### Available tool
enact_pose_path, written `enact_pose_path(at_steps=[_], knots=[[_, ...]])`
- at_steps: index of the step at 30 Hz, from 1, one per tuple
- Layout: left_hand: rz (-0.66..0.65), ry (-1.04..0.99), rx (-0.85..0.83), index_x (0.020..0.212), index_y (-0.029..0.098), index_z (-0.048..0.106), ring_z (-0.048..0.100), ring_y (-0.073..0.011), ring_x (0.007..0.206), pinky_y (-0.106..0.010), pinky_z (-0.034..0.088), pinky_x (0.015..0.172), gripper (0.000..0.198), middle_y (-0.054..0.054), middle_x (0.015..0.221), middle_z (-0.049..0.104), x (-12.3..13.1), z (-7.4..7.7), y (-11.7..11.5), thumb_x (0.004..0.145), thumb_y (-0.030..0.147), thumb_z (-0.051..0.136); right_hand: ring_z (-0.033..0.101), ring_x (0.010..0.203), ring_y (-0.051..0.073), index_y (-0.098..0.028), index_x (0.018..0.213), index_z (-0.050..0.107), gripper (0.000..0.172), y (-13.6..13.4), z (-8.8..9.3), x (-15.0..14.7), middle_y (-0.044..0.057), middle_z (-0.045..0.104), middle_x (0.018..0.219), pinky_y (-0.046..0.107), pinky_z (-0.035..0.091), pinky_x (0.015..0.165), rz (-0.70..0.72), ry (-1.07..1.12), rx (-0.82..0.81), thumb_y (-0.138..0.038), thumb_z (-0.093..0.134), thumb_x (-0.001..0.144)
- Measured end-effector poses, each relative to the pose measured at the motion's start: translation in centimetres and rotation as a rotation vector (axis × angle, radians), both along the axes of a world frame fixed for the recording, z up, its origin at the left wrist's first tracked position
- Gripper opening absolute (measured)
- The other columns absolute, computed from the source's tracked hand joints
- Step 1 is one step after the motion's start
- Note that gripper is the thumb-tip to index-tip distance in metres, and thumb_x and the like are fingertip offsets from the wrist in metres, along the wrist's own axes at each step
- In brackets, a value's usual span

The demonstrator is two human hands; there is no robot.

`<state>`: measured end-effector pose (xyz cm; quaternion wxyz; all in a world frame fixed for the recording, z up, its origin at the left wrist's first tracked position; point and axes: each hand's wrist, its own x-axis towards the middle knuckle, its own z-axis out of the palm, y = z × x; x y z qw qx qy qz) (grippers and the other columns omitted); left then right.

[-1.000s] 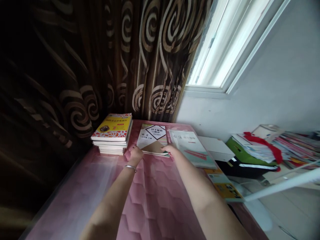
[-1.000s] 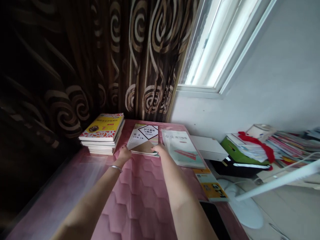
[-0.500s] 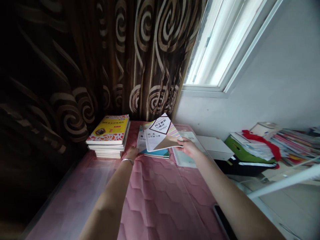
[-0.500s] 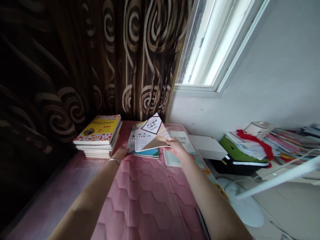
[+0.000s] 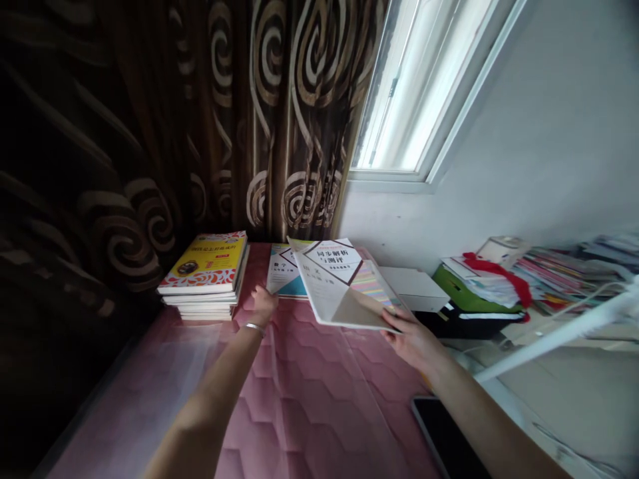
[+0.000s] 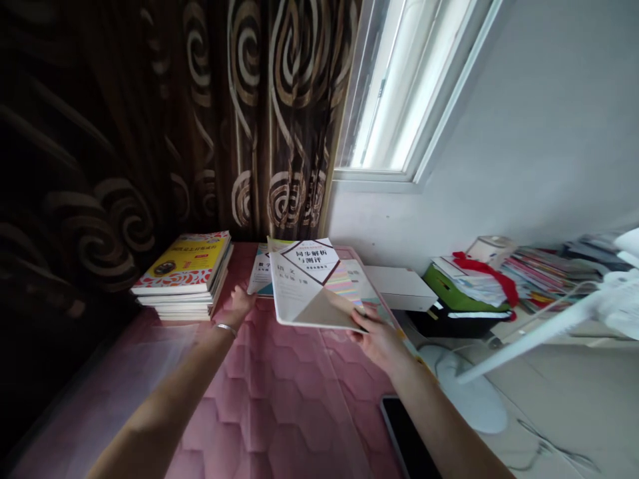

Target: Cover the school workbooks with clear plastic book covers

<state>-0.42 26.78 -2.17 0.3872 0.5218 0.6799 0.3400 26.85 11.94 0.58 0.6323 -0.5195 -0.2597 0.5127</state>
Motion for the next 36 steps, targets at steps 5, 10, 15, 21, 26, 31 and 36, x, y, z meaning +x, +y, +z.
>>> enact_pose_path(at_steps=[5,10,15,21,26,31,36], knots=[[-0.139,0.167,0.107,0.105,0.015,0.062,0.05,-0.0247,0.121,-0.037,0.038,0.102,0.027,-0.013,0.134,0.047,-3.1,0.7,-7.7,0.079,0.01,0.06,0.059,0.055,0.014,-0.026,0.071,0.068,0.034,-7.3,-2.4,0.1,-0.001,0.068,0.077,0.023,0.048,0.04,-0.047,-0.04,-0.138,-0.03,0.086,0.042],[-0.249,0.634,0.053,0.114,0.02,0.059,0.054,-0.027,0.116,-0.044,0.043,0.093,0.029,-0.012,0.13,0.052,-9.0,1.8,-14.9,0.085,0.023,0.054,0.06,0.053,0.019,-0.034,0.078,0.068,0.038,-14.4,-5.3,-0.5,0.002,0.07,0.085,0.032,0.052,0.043,0.026,-0.12,-0.322,-0.041,0.084,0.044],[-0.311,0.859,0.039,0.12,0.023,0.06,0.052,-0.0227,0.122,-0.04,0.038,0.101,0.037,-0.01,0.135,0.054,-12.7,0.2,-21.7,0.084,0.019,0.053,0.061,0.048,0.022,-0.031,0.091,0.063,0.048,-17.7,-8.2,-2.9,0.001,0.068,0.071,0.035,0.051,0.044,0.134,-0.135,-0.391,-0.052,0.079,0.051],[-0.407,0.997,0.3,0.135,0.022,0.051,0.037,-0.0248,0.137,-0.046,0.028,0.111,0.05,-0.01,0.146,0.044,-13.5,-5.9,-26.7,0.085,0.018,0.048,0.063,0.05,0.024,-0.027,0.11,0.053,0.063,-18.1,-10.2,-4.3,-0.002,0.064,0.061,0.032,0.048,0.044,0.308,-0.335,-0.419,-0.064,0.066,0.06],[-0.331,1.056,0.509,0.136,0.02,0.051,0.041,-0.0257,0.133,-0.048,0.025,0.112,0.049,-0.009,0.144,0.047,-13.9,-8.6,-27.0,0.087,0.021,0.045,0.066,0.068,0.024,-0.023,0.101,0.063,0.05,-17.8,-9.3,-3.7,0.004,0.07,0.083,0.029,0.049,0.053,0.457,-0.679,-0.344,-0.061,0.057,0.068],[-0.295,1.055,0.606,0.136,0.021,0.051,0.04,-0.0249,0.134,-0.047,0.02,0.115,0.047,-0.009,0.144,0.047,-13.9,-9.2,-27.0,0.09,0.025,0.042,0.063,0.076,0.022,-0.022,0.062,0.059,0.038,-14.7,-9.0,-4.0,0.004,0.067,0.073,0.029,0.049,0.07,0.295,-1.077,-0.23,-0.06,0.059,0.067],[-0.278,1.051,0.656,0.136,0.02,0.05,0.039,-0.0262,0.135,-0.049,0.018,0.115,0.046,-0.009,0.144,0.047,-13.7,-9.5,-27.2,0.091,0.025,0.04,0.067,0.086,0.027,-0.019,0.081,0.066,0.044,-10.8,-8.0,-5.5,0.006,0.073,0.081,0.033,0.051,0.074,0.247,-0.799,-0.291,-0.061,0.059,0.069]])
